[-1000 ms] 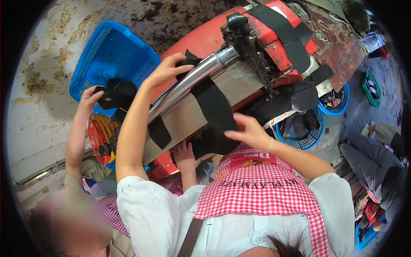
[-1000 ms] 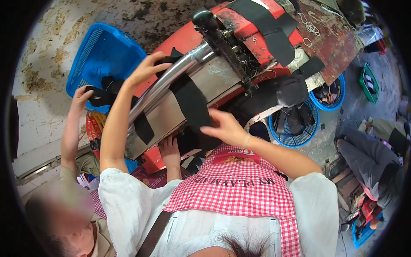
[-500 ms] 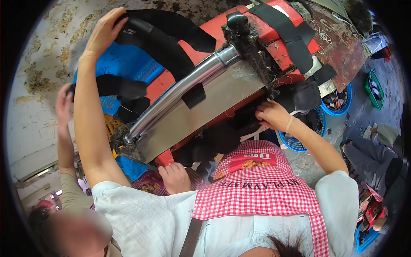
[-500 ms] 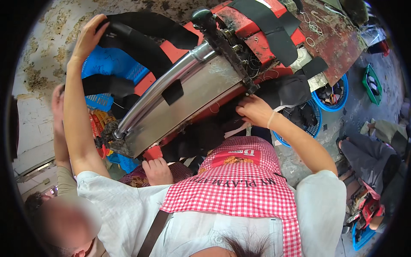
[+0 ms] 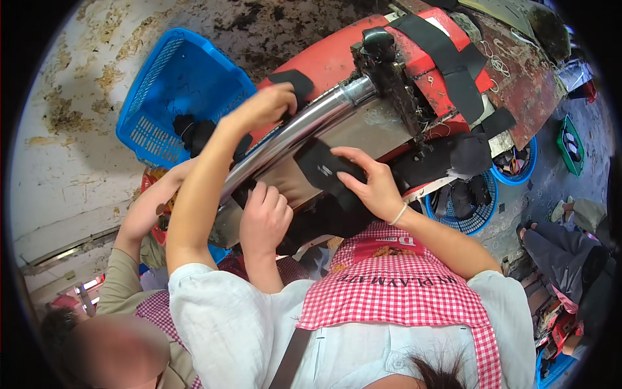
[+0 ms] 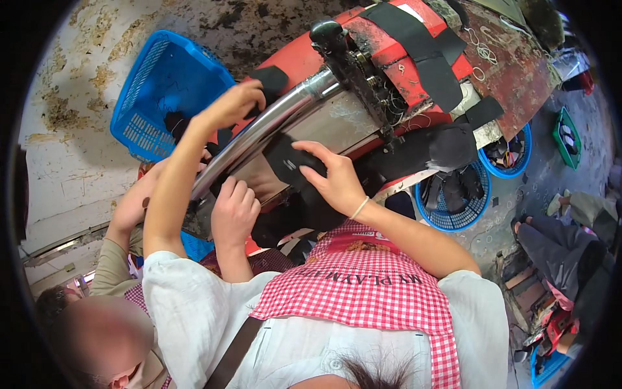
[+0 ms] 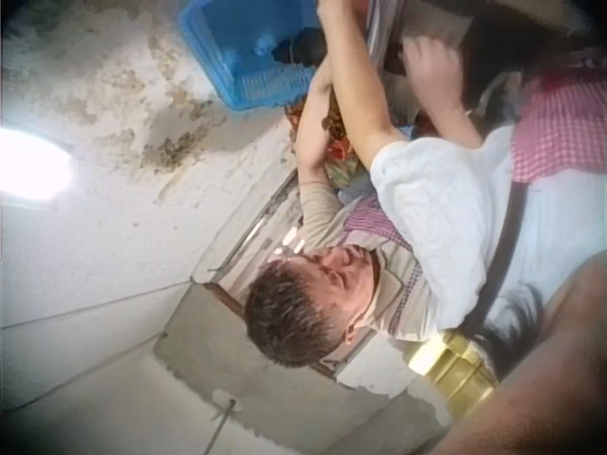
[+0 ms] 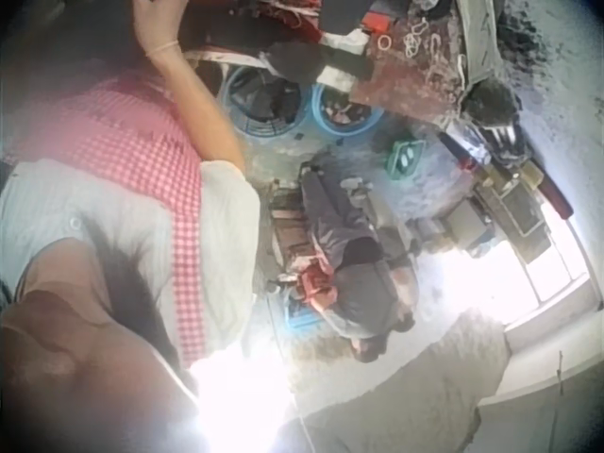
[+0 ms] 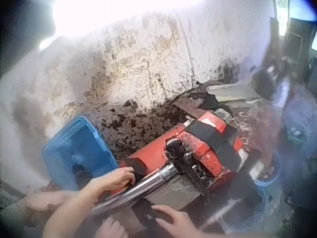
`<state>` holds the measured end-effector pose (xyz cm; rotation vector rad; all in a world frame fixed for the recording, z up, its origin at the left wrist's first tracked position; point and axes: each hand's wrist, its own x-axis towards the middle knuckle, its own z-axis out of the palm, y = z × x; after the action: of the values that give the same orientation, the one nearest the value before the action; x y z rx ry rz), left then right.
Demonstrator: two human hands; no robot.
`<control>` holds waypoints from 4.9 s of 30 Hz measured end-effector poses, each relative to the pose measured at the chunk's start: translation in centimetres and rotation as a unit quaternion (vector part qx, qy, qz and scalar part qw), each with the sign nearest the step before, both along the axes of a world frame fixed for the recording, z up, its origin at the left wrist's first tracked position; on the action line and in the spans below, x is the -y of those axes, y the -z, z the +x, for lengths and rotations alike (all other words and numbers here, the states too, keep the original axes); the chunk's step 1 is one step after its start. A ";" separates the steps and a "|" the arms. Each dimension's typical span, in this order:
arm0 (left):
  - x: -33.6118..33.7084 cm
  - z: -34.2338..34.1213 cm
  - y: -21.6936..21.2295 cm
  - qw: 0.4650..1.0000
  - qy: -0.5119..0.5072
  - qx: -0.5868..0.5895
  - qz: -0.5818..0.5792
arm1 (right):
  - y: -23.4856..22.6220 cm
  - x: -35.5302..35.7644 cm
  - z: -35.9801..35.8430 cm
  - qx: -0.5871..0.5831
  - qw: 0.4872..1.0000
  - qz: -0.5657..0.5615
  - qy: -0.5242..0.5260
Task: The person cuts fabric strips using scissors, feeds the straps and shoe pieces through a roller machine alongside a coworker, and handles the processed shoe components.
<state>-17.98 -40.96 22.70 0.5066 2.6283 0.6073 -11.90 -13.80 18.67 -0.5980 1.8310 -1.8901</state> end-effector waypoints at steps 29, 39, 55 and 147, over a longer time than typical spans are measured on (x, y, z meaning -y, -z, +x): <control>10.8 -4.8 -14.9 0.846 -0.087 -0.435 -0.296 | 3.4 -11.0 -3.7 -0.358 0.899 0.183 -0.176; 0.0 -0.3 0.4 0.996 -0.037 0.084 0.022 | 2.6 0.2 -0.6 0.069 0.995 0.055 -0.045; 5.4 -4.6 -9.4 0.987 -0.120 -0.105 -0.018 | 10.1 -9.3 -4.9 -0.504 0.782 0.328 -0.162; 3.7 -2.0 -6.8 0.989 -0.133 -0.023 0.060 | -3.1 -6.0 2.1 0.055 0.994 -0.016 -0.096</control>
<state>-20.02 -44.62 29.53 0.2046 2.7368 0.8496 -9.80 -7.77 21.79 -0.6425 1.6178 -1.7910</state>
